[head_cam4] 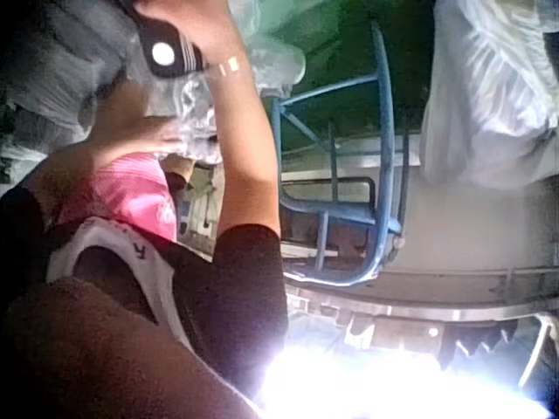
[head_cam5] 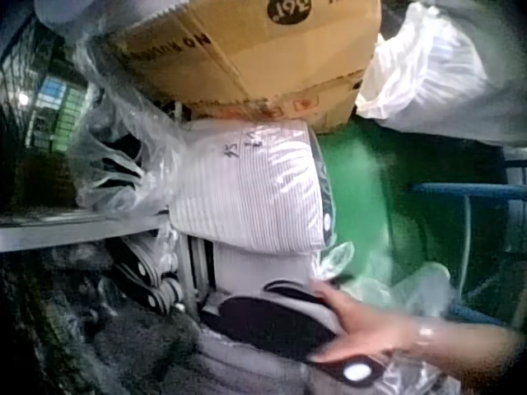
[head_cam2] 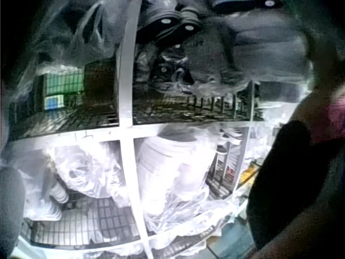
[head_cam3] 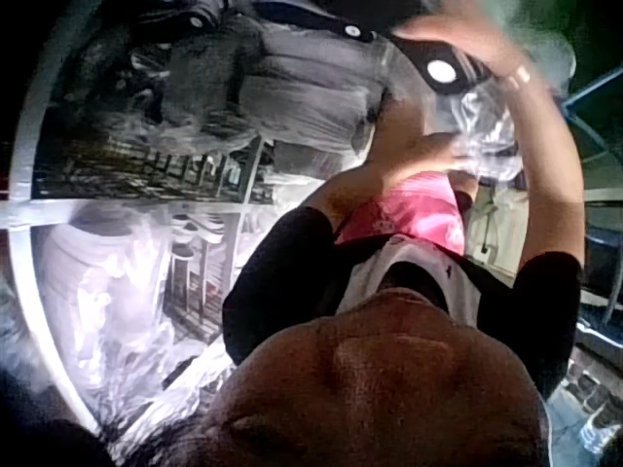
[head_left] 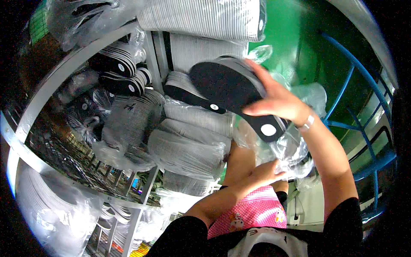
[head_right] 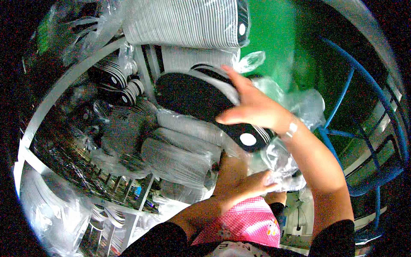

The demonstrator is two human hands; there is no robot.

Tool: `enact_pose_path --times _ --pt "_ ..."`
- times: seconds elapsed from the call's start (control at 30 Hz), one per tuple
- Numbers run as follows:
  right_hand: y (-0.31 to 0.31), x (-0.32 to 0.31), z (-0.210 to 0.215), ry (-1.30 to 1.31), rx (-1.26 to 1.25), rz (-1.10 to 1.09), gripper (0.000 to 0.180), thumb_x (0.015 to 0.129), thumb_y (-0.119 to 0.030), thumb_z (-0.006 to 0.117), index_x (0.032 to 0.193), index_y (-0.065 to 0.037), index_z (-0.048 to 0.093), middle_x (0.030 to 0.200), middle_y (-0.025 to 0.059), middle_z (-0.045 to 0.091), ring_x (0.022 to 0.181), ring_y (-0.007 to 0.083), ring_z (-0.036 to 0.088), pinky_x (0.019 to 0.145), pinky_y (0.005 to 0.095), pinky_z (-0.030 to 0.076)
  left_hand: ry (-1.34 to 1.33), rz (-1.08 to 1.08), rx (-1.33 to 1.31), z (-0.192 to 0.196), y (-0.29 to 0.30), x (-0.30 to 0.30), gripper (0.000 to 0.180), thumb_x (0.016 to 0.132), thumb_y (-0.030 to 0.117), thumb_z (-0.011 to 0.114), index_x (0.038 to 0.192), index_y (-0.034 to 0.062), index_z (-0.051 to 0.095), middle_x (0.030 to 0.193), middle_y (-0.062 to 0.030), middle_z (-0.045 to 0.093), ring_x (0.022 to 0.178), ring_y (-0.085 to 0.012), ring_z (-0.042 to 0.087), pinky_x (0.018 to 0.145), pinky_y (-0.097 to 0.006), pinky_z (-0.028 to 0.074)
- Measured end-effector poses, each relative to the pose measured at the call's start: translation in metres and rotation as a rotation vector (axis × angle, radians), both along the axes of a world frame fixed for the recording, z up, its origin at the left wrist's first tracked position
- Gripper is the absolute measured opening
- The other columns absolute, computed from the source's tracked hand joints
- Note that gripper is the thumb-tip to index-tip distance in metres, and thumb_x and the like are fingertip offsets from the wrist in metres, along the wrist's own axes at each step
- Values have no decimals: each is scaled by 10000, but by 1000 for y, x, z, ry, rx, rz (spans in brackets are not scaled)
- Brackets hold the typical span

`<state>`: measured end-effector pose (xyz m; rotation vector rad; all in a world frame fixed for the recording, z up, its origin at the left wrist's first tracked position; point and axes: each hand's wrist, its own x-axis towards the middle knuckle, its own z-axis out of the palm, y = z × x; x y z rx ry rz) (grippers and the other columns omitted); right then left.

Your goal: The person matches insoles to shoes by selecting insoles from stacks, placing them into pairs of sneakers on a conveyor belt, and retrieving more insoles from a storage rack.

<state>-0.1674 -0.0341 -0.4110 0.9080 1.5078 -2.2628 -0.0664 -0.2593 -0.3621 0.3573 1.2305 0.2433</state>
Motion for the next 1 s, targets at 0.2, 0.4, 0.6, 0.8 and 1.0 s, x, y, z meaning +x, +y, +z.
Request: enact_pose_path --times 0.2,0.4,0.6,0.8,1.0 --pt "-36 -91 -78 -84 1 244 964 523 -307 693 1295 -83 162 1205 256 218 1104 381 299 936 324 267 42 -184 74 5 8 -3 437 749 376 515 986 16 445 841 -194 564 737 -340 561 639 -415 440" --pt "-64 -110 -94 -247 522 432 765 666 -421 592 1268 -127 223 1213 132 333 1137 299 301 910 495 228 99 29 178 20 22 -31 497 687 322 588 1029 -1 425 809 -194 562 709 -336 563 618 -395 452" --pt "-61 -21 -48 121 635 262 600 718 -450 513 1166 -79 367 1137 141 414 1073 299 374 886 486 254 -190 -538 19 17 1 -6 214 590 170 624 766 55 584 823 -105 565 743 -264 562 645 -379 443" --pt "-59 170 19 -377 -5 1066 538 789 -481 336 1086 -45 446 986 119 527 1000 258 452 933 483 191 684 250 534 55 53 -107 240 552 17 626 784 66 591 976 -117 465 918 -238 469 795 -328 376" --pt "-109 253 116 -423 -402 268 442 798 -384 378 1043 -27 469 965 107 539 939 230 479 864 416 274 -43 338 457 78 40 -33 838 641 138 684 1259 59 123 1278 -102 277 1183 -209 266 985 -351 162"
